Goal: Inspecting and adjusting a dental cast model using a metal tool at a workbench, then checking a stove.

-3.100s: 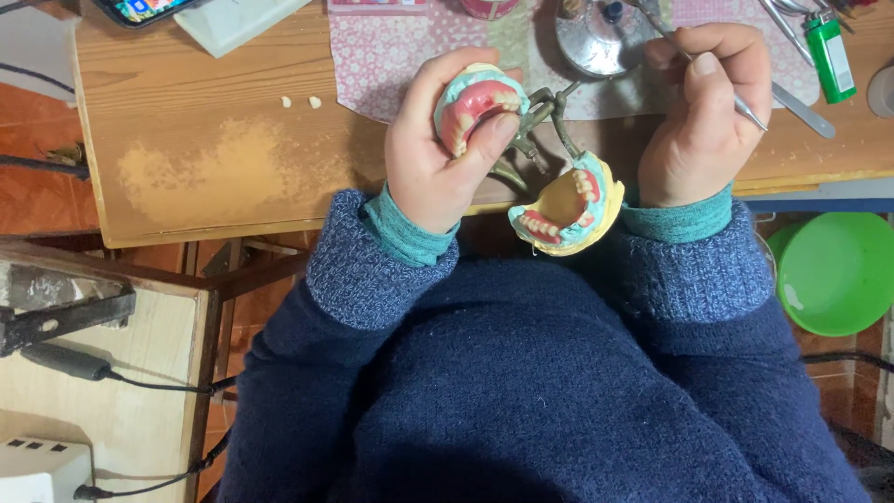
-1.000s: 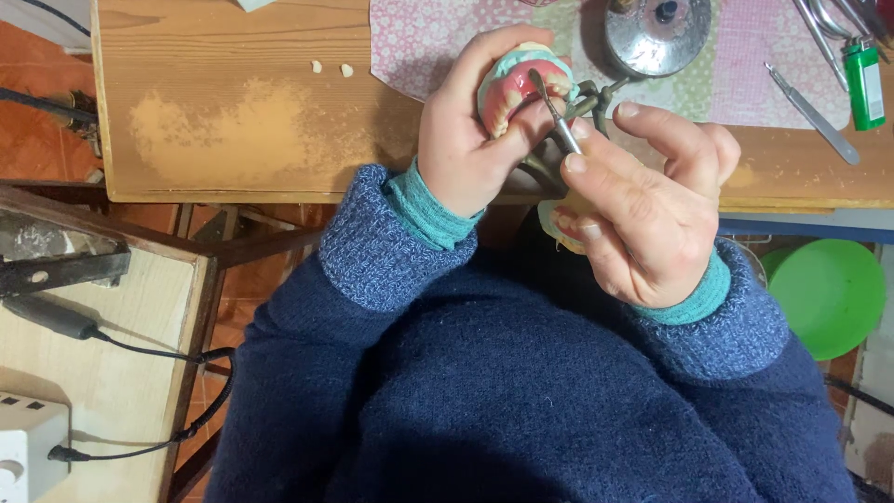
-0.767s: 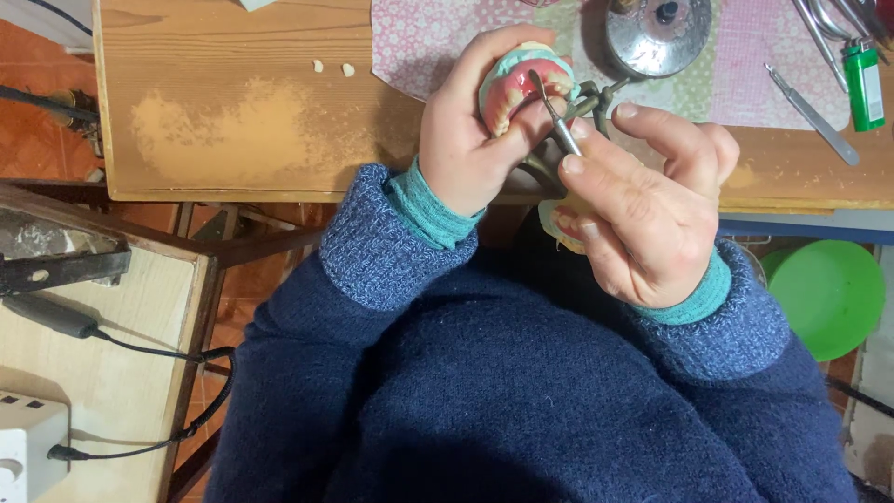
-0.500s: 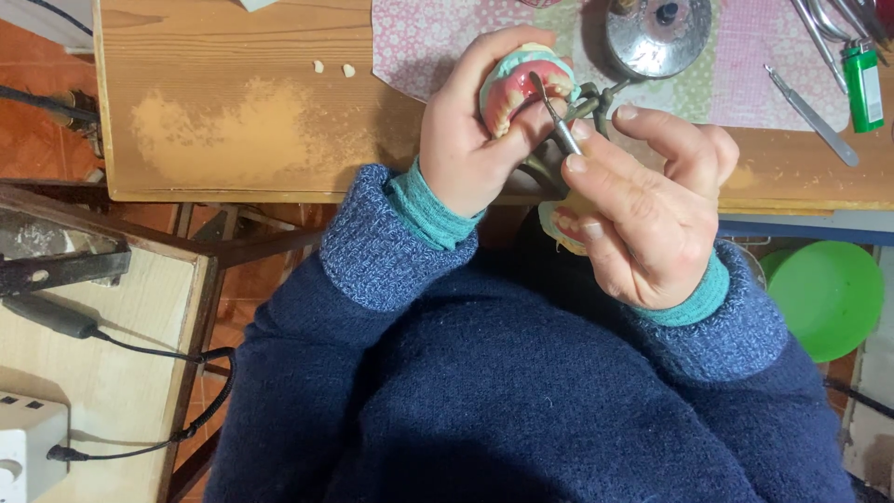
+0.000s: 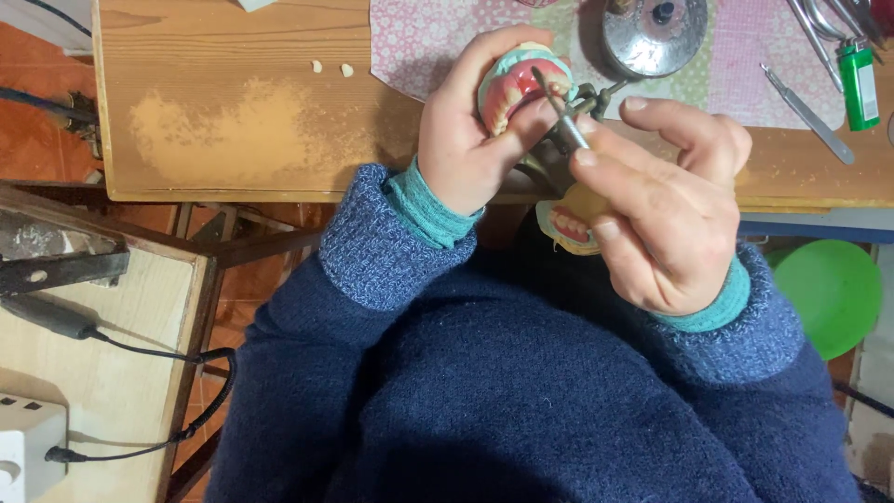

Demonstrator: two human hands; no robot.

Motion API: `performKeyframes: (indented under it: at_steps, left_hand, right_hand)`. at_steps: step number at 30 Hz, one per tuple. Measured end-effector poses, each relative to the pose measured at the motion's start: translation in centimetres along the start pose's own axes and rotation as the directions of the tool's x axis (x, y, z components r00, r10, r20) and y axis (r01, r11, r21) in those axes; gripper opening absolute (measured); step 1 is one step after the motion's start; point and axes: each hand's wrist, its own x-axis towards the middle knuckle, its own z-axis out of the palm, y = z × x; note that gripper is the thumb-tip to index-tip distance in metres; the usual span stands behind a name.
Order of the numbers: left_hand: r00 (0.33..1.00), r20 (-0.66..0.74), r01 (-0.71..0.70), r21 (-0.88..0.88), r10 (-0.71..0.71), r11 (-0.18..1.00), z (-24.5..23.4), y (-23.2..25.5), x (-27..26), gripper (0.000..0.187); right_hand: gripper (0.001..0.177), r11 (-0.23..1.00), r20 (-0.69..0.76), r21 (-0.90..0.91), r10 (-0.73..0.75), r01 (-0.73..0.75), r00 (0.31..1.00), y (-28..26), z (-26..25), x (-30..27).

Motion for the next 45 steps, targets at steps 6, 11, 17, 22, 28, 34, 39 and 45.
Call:
performKeyframes:
  at_steps: [6,11,17,22,28,34,39,45]
  left_hand:
    - [0.999,-0.015,0.051,-0.013,-0.051,0.999,0.1,0.3,0.1,0.039]
    - [1.0,0.01,0.002,-0.065,-0.002,0.998,-0.1,0.1,0.0,0.04]
    - [0.999,-0.009,0.035,-0.033,-0.035,0.999,0.1,0.1,0.0,0.039]
    - [1.0,-0.007,0.023,-0.033,-0.023,0.999,0.1,0.0,0.0,0.039]
    - [1.0,0.004,0.017,-0.053,-0.017,0.998,0.0,-0.2,0.0,0.039]
    - [1.0,0.012,0.005,-0.077,-0.004,0.997,0.0,-0.5,0.0,0.038]
    - [1.0,0.01,0.002,-0.049,-0.002,0.999,-0.1,-0.2,0.0,0.038]
    - [1.0,0.016,0.022,-0.106,-0.02,0.994,-0.1,-0.3,0.0,0.037]
  right_hand:
    - [0.036,0.998,0.065,-0.044,-0.042,0.045,0.997,-0.6,-0.2,0.9]
    - [0.037,0.997,0.05,-0.064,-0.046,0.049,0.998,-0.2,-0.2,0.6]
    - [0.041,0.993,0.078,-0.099,-0.052,0.059,0.996,-0.4,-0.3,0.9]
    - [0.04,0.992,0.088,-0.101,-0.067,0.076,0.994,-0.4,-0.5,1.0]
    - [0.04,0.992,0.09,-0.106,-0.066,0.075,0.994,-0.5,-1.0,1.3]
    - [0.041,0.99,0.096,-0.128,-0.048,0.06,0.994,-0.7,-1.2,1.3]
    - [0.041,0.982,0.078,-0.155,-0.093,0.104,0.993,-0.5,-1.1,1.3]
    - [0.041,0.98,0.071,-0.174,-0.083,0.094,0.994,-0.6,-0.9,1.2]
